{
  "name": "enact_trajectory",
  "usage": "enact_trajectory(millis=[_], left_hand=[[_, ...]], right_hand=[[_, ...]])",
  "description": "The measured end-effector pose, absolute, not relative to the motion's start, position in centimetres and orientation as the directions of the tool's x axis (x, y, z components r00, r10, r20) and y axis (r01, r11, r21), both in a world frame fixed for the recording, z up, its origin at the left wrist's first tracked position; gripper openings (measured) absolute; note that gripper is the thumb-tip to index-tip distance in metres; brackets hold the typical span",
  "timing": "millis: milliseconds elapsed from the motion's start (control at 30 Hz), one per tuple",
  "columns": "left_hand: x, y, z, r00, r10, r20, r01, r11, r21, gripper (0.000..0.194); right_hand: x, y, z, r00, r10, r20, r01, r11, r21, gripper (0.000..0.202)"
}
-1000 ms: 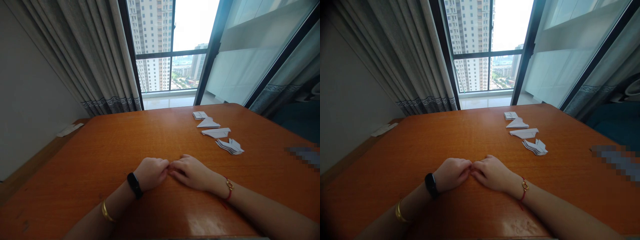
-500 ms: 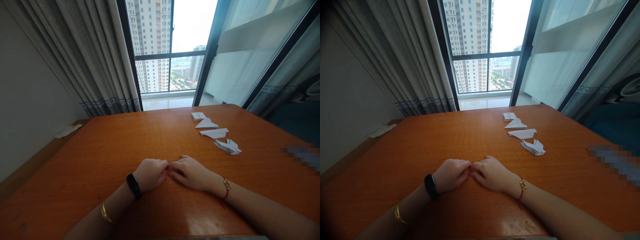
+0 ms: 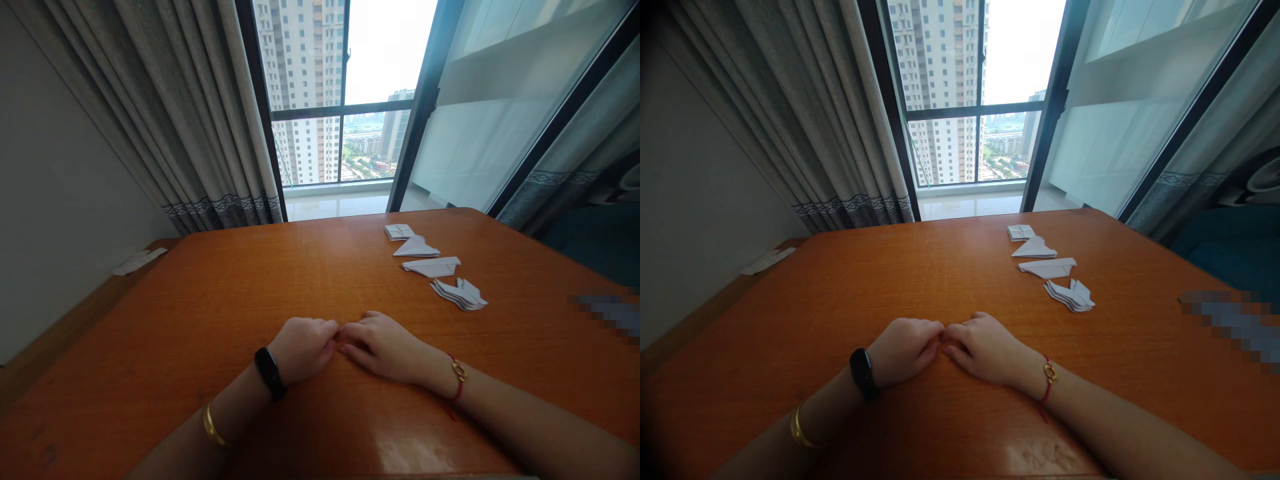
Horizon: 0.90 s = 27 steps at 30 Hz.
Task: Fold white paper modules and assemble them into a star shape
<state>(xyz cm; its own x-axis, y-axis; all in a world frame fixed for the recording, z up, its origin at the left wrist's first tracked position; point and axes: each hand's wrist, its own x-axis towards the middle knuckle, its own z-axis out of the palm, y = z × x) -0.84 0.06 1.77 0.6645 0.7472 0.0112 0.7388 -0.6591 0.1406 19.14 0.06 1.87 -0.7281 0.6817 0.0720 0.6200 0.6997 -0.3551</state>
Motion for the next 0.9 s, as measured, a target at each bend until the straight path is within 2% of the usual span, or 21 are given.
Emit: enact_trajectory(millis=[900], left_hand=[[-0.91, 0.16, 1.50, 0.673, 0.739, 0.031, 0.729, -0.669, 0.145, 0.013]], right_hand=[[19.20, 0.11, 1.76, -0.725, 0.686, 0.056, 0.638, 0.700, -0.322, 0.020]])
